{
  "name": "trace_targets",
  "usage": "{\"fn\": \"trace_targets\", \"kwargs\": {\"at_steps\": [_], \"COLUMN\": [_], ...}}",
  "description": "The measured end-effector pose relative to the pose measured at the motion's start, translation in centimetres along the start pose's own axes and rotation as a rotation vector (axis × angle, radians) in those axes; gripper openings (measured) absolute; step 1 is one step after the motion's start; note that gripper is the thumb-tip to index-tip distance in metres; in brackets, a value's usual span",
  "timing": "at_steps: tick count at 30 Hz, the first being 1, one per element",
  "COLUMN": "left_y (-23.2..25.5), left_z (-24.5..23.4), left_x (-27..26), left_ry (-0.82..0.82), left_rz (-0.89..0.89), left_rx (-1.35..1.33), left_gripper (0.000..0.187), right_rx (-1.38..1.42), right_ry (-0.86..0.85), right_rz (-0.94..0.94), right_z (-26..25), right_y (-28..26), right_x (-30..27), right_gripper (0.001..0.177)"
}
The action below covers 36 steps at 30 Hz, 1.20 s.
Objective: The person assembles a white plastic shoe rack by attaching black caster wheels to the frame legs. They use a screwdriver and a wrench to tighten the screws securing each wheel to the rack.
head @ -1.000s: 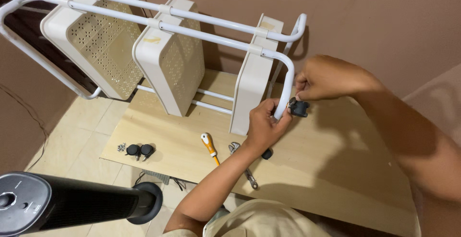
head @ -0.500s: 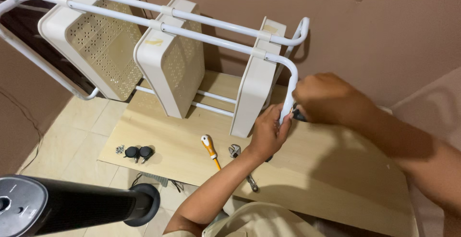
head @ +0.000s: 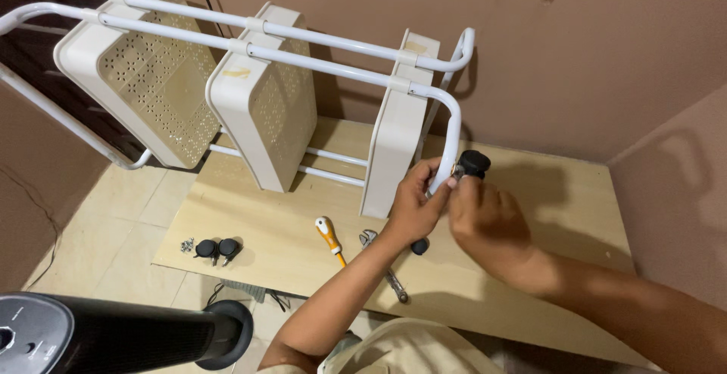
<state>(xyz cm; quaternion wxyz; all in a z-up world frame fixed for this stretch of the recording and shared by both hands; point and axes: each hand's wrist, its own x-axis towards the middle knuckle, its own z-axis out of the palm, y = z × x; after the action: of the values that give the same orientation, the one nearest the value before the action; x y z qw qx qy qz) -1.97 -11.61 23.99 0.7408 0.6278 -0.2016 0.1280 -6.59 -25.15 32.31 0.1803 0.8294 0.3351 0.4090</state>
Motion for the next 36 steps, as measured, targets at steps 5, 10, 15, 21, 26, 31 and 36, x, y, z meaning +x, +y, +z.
{"fn": "trace_targets", "kwargs": {"at_steps": [5,10,15,21,26,31,36], "left_y": [-1.4,-1.7,-1.8,-1.9,-2.0,-2.0,-2.1], "left_z": [0.1,-0.3,-1.1,-1.3,-1.2,-1.4,-1.4], "left_x": [0.7,1.3,2.2,2.3,2.1,2.0,2.1], "left_ry": [-0.050,-0.054,-0.130,-0.138,-0.131,-0.154,-0.162], "left_rz": [-0.191,-0.245,-0.268,-0.303,-0.302,-0.237,-0.213], "left_rx": [-0.215,-0.373,-0.462,-0.472,-0.464,-0.444,-0.457], "left_gripper": [0.024,0.030,0.033,0.030,0.030,0.029,0.026], "right_rx": [0.250,0.414,0.525,0.596,0.758,0.868,0.679], "right_ry": [-0.336,-0.758,-0.950,-1.039,-1.082,-1.110,-1.025], "right_rz": [0.183,0.377,0.304,0.221,0.075,0.035,0.101], "right_z": [-1.3,-1.6,-0.4,2.9,7.0,8.5,5.5], "right_y": [4.5,9.2,11.2,11.6,12.2,12.2,10.6], "right_x": [1.4,6.0,9.8,11.8,11.8,12.3,12.5], "right_gripper": [0.017,0.013,0.017,0.019,0.020,0.021,0.013]}}
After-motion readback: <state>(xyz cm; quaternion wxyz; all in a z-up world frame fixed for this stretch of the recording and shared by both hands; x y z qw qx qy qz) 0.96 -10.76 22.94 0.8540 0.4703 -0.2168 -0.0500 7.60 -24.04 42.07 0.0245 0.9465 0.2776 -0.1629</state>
